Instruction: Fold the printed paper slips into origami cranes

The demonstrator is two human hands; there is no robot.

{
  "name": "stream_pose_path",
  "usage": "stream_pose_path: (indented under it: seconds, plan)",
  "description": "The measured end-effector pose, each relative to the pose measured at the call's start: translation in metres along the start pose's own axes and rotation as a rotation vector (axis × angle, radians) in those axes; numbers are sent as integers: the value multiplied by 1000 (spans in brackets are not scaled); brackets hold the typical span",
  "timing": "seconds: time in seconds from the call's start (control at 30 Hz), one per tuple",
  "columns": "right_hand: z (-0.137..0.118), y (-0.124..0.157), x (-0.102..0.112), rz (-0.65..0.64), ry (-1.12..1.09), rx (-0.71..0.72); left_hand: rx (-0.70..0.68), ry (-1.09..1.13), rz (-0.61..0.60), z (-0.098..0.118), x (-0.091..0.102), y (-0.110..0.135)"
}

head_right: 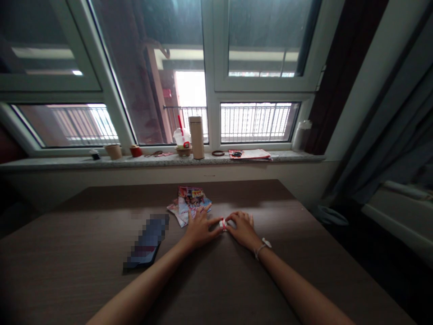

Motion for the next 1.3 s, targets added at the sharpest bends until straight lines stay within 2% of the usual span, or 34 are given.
stream_pose_path:
  seconds: [0.2,0.4,0.67,0.97,1.3]
  plan:
    - [-1,0,-3,31,36,-13,29,-11,6,0,-4,-2]
    - [-7,1,-4,75,52,-33,53,-3,11,-1,0,-3]
    - [-8,2,-3,93,-1,-20,76,22,12,10,-4,-4]
    - [-8,1,-3,72,-33,-64,133,121,82,15,-4,-1]
    - [-9,0,-3,72,-50,-85,163,259,55,11,-10,-5]
Point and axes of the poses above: each hand's wrist, its own y-axis away from the middle knuckle, its own x-axis out of the back of the hand, z = x × y, the point moved 1 cm from there along -y, towards the middle knuckle, and after that the axes turned 2 degrees about -y, right-handed, at the moved point
